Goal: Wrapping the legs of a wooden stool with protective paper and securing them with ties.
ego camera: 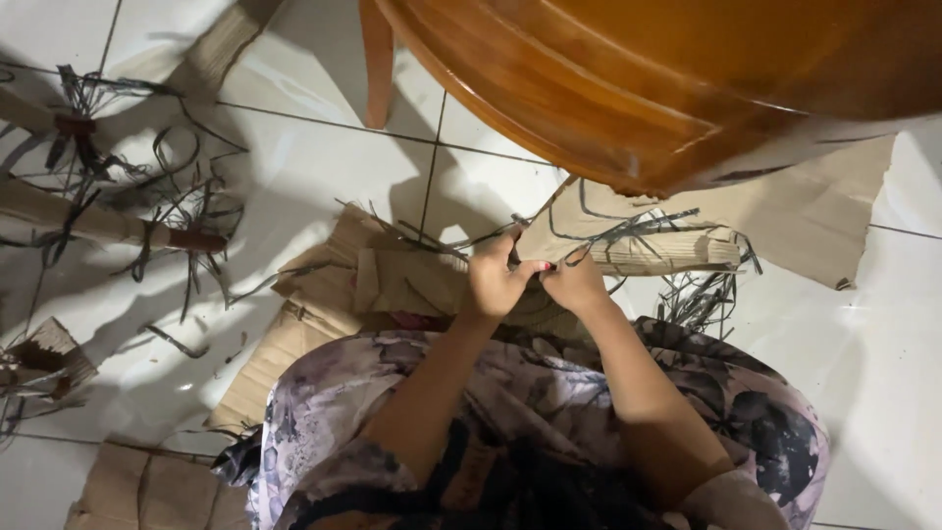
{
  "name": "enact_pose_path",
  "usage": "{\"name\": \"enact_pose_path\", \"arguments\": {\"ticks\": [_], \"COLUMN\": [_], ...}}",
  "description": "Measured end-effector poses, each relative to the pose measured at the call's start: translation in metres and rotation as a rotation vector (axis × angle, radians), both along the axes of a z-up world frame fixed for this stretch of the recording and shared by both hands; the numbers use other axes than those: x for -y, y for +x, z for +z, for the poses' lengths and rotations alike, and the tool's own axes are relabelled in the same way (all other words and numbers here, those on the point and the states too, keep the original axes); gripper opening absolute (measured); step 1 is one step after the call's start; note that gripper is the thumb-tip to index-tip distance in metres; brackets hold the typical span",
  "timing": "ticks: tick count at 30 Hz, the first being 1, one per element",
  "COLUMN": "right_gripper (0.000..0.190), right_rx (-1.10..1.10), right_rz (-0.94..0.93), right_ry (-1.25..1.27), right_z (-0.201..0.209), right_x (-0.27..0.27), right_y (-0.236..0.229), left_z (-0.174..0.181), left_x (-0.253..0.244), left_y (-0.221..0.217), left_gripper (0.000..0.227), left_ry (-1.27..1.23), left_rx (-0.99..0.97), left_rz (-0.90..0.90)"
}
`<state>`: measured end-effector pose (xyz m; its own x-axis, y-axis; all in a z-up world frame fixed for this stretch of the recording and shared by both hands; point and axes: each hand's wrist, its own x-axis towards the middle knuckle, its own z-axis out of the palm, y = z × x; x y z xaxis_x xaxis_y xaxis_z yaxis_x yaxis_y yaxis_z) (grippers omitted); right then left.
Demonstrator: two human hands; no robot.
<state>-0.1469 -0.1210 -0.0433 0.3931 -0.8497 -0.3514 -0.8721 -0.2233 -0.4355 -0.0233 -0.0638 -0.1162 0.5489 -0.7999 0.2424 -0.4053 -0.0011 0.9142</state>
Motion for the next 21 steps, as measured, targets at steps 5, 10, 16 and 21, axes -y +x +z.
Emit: {"name": "enact_pose_path", "arguments": {"ticks": [5,10,16,21], "right_gripper": [0.05,0.053,0.04,0.033], "right_rx": [-0.054,-0.114,-0.312,-0.456], "right_rz": [-0.013,-0.04,0.176,0.38], "right_ry": [0.041,0.078,0.169,0.213], "right_z": [-0.005,-0.003,0.104,0.092], "right_x": [0.0,0.002,-0.06,-0.117], "right_y": [-0.006,-0.029,-0.046,-0.048], "left_z": [-0.009,0.044,-0.006,-0.015], "left_x": [0.0,-0.019,-0.043,-0.044], "left_y": [0.01,0.03,0.039,-0.001], "left_gripper": [0.065,0.075,0.038,0.035], "left_ry": [0.056,0.219,0.722,0.695], "left_rx": [0.029,-0.08,0.171,0.353], "left_rz": [-0.053,-0.132,-0.415,-0.491]}}
